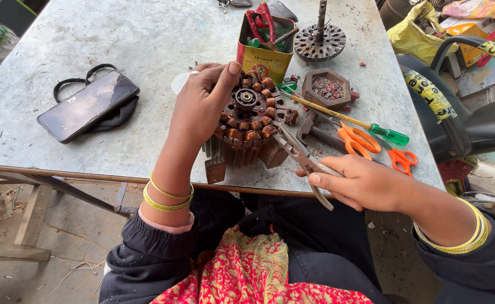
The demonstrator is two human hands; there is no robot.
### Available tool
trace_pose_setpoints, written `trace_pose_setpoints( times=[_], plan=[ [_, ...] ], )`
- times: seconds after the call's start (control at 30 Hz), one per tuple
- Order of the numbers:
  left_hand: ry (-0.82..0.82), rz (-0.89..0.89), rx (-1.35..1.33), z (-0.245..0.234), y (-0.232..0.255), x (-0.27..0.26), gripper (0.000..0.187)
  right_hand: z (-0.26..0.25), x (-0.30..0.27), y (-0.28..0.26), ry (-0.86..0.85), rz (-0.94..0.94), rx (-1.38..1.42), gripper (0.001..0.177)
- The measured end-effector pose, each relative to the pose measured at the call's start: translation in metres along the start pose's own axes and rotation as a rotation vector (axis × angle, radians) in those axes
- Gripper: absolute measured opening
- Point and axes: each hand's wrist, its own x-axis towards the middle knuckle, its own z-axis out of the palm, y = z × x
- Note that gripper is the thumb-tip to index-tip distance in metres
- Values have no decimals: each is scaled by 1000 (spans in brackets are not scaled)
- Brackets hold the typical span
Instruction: The person uses a screwdriver to pry and adjust copper windings on a cylindrical electrical component, then switches to pliers to pull and remove sections of the winding. The work is performed on a cluttered metal table with tools and parts nearby.
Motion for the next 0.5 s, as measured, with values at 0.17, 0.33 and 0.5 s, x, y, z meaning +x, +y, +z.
trace_pose_setpoints(
  times=[0.17,0.33,0.5],
  plan=[
    [43,-14,46,1,4,-6,66,-8,-5,-28,46,55,-256,42],
    [84,-15,90,0,6,-15,64,-18,-8,-54,69,94,-556,49],
    [96,-7,127,0,5,-19,64,-14,-1,-33,196,-237,-714,38]
  ],
)
